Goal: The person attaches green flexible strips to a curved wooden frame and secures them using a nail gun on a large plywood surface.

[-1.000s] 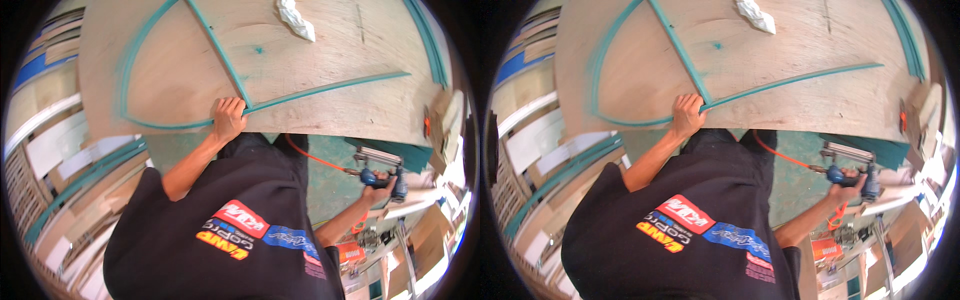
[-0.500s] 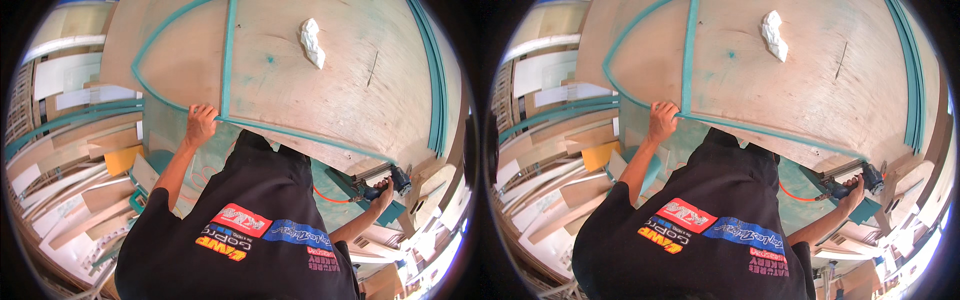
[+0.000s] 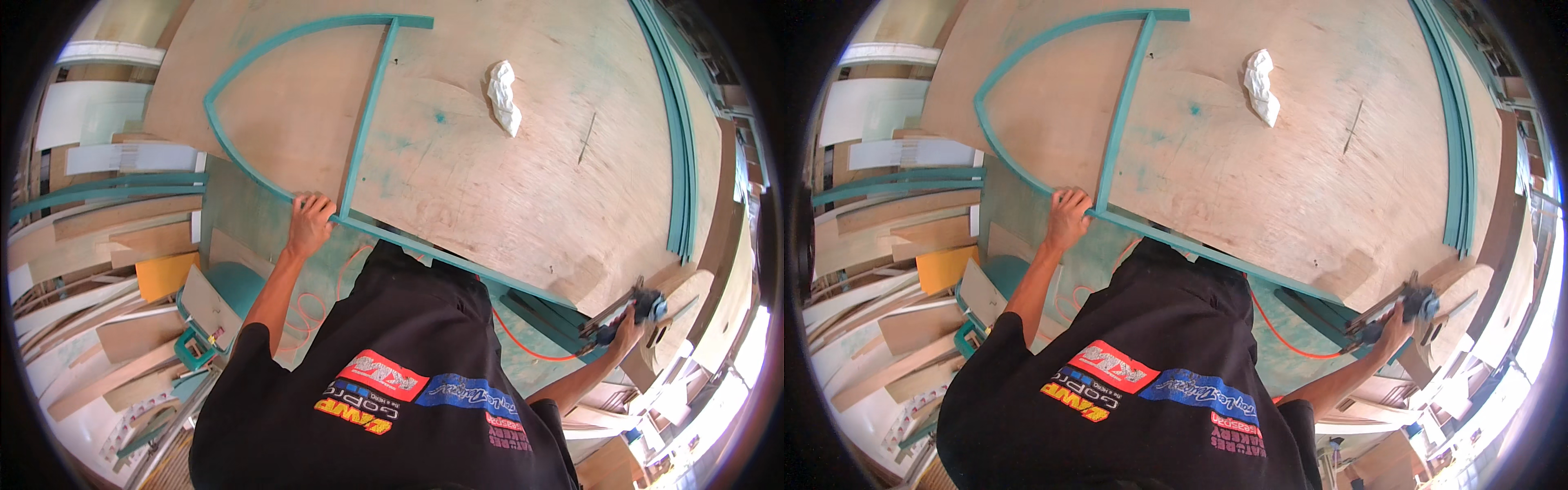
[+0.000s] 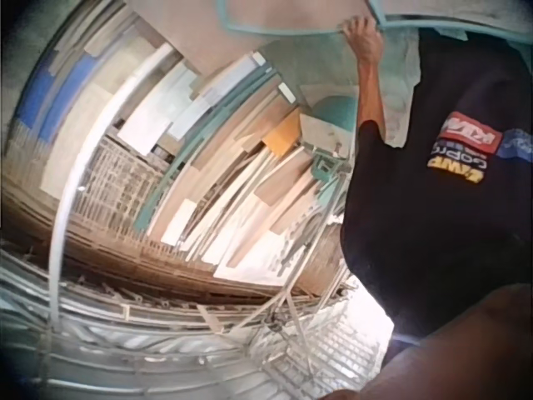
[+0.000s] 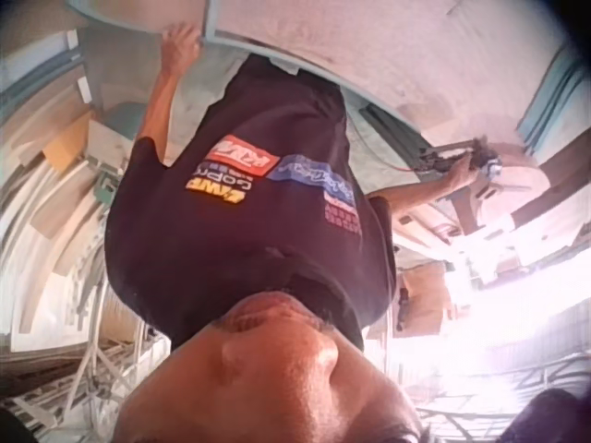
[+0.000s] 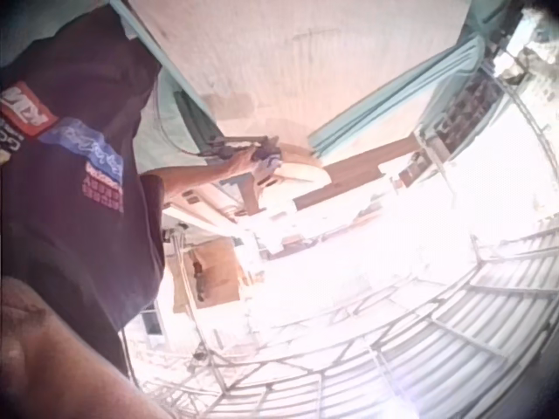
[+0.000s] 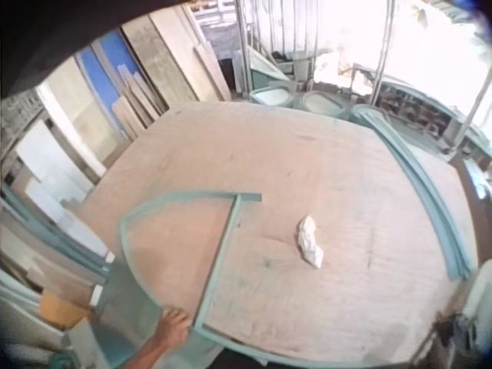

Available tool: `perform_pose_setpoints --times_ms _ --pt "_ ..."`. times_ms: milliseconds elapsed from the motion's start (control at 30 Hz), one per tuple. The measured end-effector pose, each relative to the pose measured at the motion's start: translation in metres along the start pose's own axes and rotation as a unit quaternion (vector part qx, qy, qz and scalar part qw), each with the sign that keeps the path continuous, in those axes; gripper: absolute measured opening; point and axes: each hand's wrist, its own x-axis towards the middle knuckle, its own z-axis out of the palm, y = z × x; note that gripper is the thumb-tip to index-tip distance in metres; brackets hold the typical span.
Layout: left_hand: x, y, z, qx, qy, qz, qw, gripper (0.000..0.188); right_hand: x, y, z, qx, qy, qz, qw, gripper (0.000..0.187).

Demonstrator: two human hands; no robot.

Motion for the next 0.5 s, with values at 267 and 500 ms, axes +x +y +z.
perform_pose_setpoints --times_ms 267,500 --pt "0.005 -0.005 0.009 -0.011 -0.019 0.027 0.999 0.033 0.025 -0.077 0.056 -0.269 -0.205 -0.226 0.914 0.048" --pt "-0.020 0.025 -0.021 -0.042 0.138 -0.056 0.988 0.040 0.028 -0.015 0.135 -0.340 -0.061 -0.201 0.917 0.077"
